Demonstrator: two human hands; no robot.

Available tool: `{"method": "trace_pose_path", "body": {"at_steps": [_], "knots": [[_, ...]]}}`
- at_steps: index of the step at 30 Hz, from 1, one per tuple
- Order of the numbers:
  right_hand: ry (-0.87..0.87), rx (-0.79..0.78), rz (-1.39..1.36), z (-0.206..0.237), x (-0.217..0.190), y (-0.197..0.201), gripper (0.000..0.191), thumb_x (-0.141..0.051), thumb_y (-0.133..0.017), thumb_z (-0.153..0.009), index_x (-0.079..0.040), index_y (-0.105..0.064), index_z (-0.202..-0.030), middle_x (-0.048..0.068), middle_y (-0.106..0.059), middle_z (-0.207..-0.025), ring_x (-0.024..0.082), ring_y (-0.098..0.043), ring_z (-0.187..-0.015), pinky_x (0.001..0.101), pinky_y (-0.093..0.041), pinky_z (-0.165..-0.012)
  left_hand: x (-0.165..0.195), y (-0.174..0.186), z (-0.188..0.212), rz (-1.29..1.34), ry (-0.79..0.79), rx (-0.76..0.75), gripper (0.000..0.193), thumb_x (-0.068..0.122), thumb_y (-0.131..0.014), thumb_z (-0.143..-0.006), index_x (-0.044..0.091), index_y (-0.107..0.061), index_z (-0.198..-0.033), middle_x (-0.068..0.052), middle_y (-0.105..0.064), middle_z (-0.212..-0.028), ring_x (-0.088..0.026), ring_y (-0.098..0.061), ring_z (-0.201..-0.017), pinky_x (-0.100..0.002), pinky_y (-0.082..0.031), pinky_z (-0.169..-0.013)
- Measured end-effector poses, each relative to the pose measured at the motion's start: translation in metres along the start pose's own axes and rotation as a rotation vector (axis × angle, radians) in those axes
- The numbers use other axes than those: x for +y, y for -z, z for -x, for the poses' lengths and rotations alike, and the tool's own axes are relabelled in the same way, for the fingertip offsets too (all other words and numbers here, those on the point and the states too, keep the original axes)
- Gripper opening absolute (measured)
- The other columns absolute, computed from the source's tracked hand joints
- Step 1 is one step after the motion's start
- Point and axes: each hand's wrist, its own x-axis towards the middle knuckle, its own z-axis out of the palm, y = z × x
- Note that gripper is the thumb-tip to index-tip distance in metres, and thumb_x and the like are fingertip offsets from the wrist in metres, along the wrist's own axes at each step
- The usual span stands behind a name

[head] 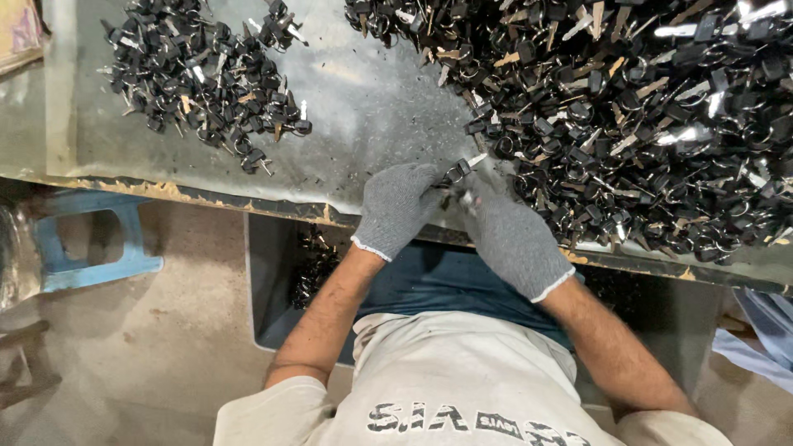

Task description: The person, wearing gray work gloves, picks small black metal lock components one at a time from a large pile on a metal table, briefly handles each piece, and places accepted pieces onto a separate pile on the left side of the table while discarding others into a bin below. The sorting continues steadily across the whole episode.

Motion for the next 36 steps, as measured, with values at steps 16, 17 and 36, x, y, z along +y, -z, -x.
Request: {"method": "trace_pose_path", "body": {"at_steps": [16,17,36], "knots": [[0.041,0.011,0.390,0.000,-0.003,-0.019,0.031,-0.018,-0.061,-0.095,0.001,-0.062,-0.119,0.020,-0.071,-0.099,0.034,-0.073,-0.089,0.0447,-0.061,-0.065,0.001,-0.012,0.016,-0.031,-0.139,0.120,0.034,0.006,-0.068,-0.084,0.007,-0.063,-0.117,-0.013,-0.067,-0.100,-0.034,-0.065,-0.099,-0.046,-0.053,-0.091],[-0.029,-0.036,0.382,0.001,-0.007,-0.023,0.026,-0.017,-0.059,-0.099,0.000,-0.062,-0.118,0.020,-0.070,-0.104,0.034,-0.071,-0.096,0.0456,-0.061,-0.072,0.001,-0.013,0.016,-0.046,-0.153,0.111,0.033,0.004,-0.067,-0.084,0.007,-0.063,-0.117,-0.013,-0.067,-0.102,-0.034,-0.065,-0.101,-0.046,-0.053,-0.093],[-0.326,-0.192,-0.034,-0.009,-0.014,-0.004,0.060,-0.028,-0.053,-0.103,-0.005,-0.037,-0.157,0.028,-0.070,-0.113,0.041,-0.070,-0.105,0.0492,-0.056,-0.090,0.012,-0.004,0.024,-0.105,-0.068,0.114,0.028,0.012,-0.073,-0.085,0.010,-0.066,-0.112,-0.010,-0.067,-0.093,-0.032,-0.067,-0.090,-0.047,-0.052,-0.081]]}}
